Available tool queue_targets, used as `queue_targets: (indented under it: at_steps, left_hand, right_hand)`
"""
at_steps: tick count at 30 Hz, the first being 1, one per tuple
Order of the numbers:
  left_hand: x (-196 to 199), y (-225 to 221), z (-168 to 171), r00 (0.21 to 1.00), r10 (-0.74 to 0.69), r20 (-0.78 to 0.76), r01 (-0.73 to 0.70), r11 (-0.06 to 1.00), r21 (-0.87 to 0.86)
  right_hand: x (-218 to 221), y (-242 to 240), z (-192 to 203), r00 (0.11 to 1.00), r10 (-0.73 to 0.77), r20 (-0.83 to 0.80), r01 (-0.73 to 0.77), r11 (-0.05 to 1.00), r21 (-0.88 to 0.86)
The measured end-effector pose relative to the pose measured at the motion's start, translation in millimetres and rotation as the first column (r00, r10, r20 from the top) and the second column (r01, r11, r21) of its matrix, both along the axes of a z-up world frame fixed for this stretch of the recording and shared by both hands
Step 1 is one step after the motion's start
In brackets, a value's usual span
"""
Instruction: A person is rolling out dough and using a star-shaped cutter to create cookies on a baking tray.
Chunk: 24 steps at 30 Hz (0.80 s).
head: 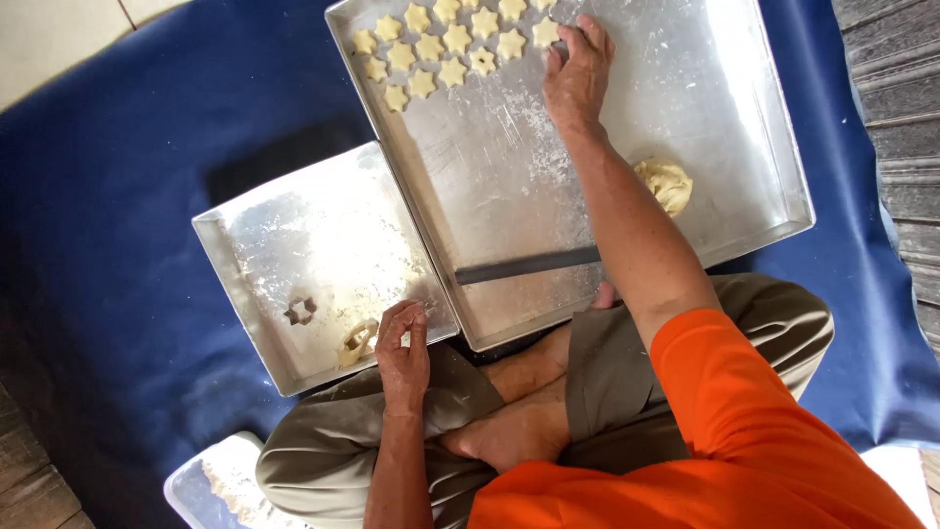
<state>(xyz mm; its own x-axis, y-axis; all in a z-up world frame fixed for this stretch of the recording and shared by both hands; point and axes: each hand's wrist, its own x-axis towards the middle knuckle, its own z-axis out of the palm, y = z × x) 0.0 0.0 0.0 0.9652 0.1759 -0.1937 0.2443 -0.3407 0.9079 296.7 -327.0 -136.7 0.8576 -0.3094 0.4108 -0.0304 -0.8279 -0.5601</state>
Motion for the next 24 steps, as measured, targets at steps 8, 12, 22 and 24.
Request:
queue_targets:
  at_steps: [8,12,22,24]
  left_hand:
    - [-0.1,0.4,-2.1,1.000,0.004,-0.001,-0.004,1.000,0.003]
    - [0.4,-1.3,2.5,1.000,0.003,0.010,-0.004,1.000,0.016]
    - [-9.8,3.1,-4.5,0.998,-0.010,0.058,0.009,1.000,0.020]
    - [-12.0,2.6,0.9,0.992,0.013,0.129,-0.015,1.000,0.009]
  right_hand:
    - [5.9,-1.4,-8.7,0.998,0.004,0.055,-0.003,1.000,-0.024]
    - [0.3,-2.7,-7.2,0.997,0.044,0.059,-0.043,0.999,-0.022]
    - [-50.3,-5.5,25.6,0.941,0.192,-0.280,-0.190,0.981,0.038]
    - [-70.7,-6.4,9.8,0.951,0.302,0.059,-0.294,0.948,-0.125]
